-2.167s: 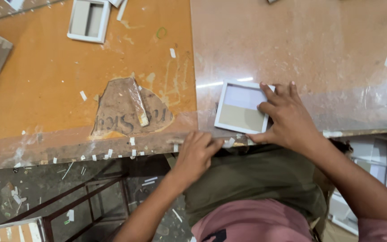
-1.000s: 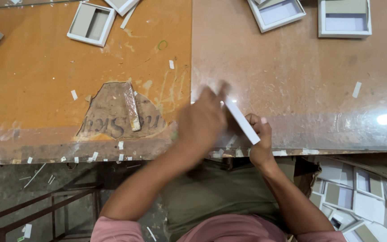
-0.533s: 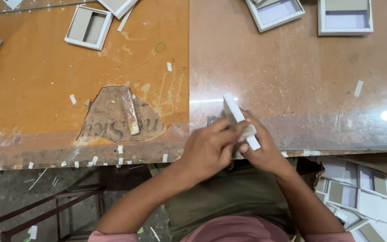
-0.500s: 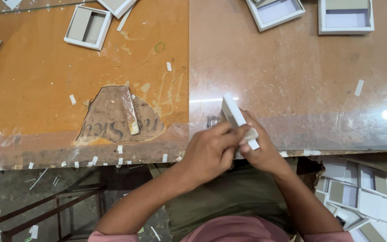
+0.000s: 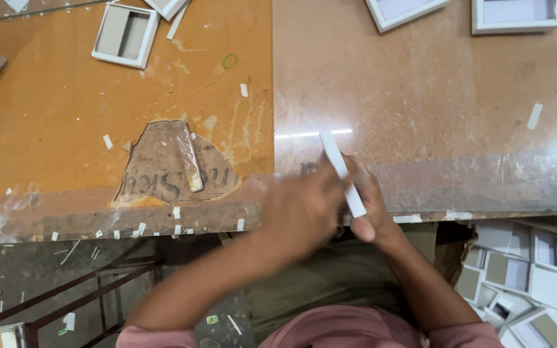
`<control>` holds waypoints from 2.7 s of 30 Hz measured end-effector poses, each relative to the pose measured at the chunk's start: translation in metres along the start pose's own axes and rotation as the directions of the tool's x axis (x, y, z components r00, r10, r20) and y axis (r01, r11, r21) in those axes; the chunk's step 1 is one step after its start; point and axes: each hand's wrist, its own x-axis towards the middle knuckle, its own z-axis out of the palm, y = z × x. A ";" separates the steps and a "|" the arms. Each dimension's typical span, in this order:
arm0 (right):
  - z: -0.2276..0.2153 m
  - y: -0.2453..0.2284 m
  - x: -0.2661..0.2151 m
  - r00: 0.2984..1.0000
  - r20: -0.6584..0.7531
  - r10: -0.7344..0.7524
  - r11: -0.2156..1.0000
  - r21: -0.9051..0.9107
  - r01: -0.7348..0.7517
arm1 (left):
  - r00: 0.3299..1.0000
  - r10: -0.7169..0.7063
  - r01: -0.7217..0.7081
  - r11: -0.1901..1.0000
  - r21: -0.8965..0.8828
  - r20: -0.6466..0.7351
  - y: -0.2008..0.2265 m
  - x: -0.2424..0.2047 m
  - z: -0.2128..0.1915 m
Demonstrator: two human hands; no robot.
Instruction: The person repeatedly assembles small white picture frames by inserting a backing sheet into the frame and pressing the edges to secure it. The person handles frames one at a time, flips them, and places completed units on the table.
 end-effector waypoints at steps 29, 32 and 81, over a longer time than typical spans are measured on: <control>-0.020 -0.019 -0.016 0.981 0.186 0.046 0.983 0.169 -0.078 | 0.988 -0.134 0.108 0.951 -0.290 -0.074 -0.009 0.003 -0.017; -0.024 -0.018 -0.016 0.969 0.169 0.183 0.983 -0.037 -0.179 | 0.989 -0.133 0.102 0.931 -0.350 -0.067 -0.017 -0.003 -0.003; 0.009 0.009 -0.040 0.995 -0.087 0.049 0.998 -0.021 -0.051 | 0.967 -0.249 0.246 0.967 0.064 0.053 -0.018 0.038 -0.029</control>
